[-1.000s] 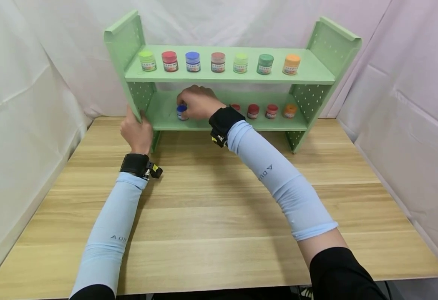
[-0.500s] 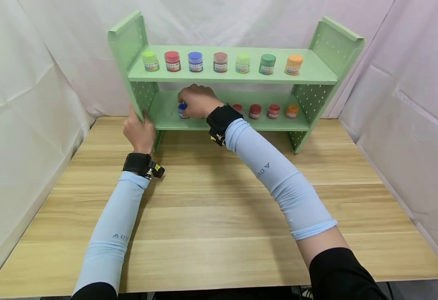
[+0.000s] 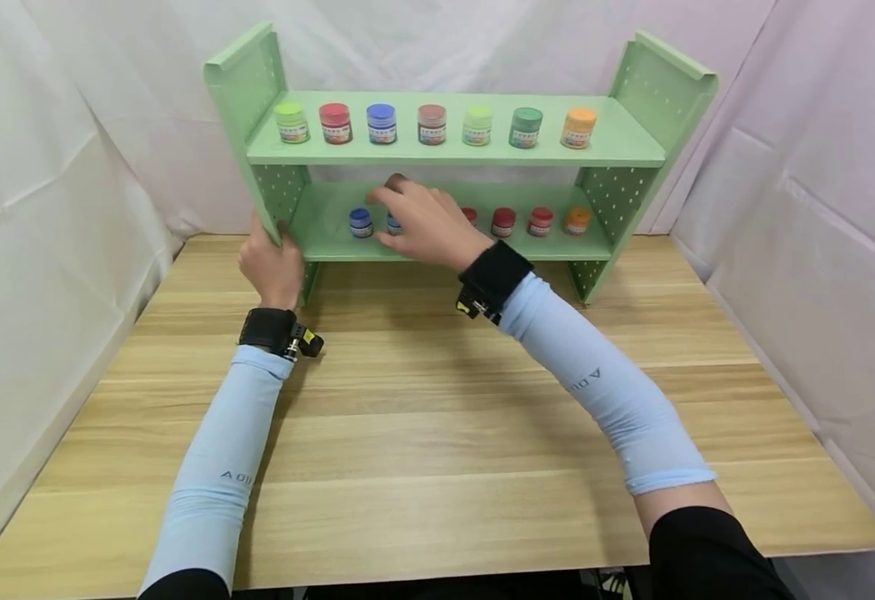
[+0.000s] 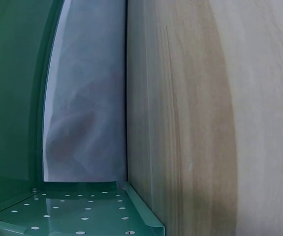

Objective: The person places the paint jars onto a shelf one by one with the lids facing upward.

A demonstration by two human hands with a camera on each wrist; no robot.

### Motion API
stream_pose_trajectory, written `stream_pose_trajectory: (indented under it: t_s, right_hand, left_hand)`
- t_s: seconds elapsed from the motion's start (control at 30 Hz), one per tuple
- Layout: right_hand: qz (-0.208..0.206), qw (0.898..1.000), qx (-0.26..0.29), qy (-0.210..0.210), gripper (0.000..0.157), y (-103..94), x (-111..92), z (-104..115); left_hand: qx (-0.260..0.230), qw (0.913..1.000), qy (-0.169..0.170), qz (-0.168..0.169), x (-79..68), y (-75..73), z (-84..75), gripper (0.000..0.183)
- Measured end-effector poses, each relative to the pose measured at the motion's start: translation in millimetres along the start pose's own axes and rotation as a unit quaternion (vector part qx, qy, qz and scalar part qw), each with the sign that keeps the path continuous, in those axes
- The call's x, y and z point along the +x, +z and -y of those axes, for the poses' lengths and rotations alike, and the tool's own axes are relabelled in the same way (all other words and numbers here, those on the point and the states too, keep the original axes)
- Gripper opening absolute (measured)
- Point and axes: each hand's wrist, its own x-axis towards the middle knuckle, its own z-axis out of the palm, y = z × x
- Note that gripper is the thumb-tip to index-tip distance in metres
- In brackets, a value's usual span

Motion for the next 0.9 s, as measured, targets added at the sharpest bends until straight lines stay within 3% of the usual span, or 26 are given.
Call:
stream_pose_trajectory:
  t_s: [0.33, 0.63, 0.9]
  right_hand:
    - [-0.048, 0.997, 0.02, -0.065, 0.014, 18.4, -71.0, -15.9]
    - [-0.034, 0.998, 0.032, -0.035, 0.005, 40.6, -130.1, -41.5]
    - [-0.038, 0.997, 0.061, -0.01, 0.006, 46.2, -157.9, -55.9]
  left_hand:
    - [0.002, 1.0, -0.003, 0.005, 1.1, 0.0, -0.2, 0.029]
    - [0.0, 1.0, -0.003, 0.005, -1.2, -3.4, -1.6, 0.028]
    - [-0.006, 1.0, 0.003, 0.001, -0.9, -1.0, -2.7, 0.028]
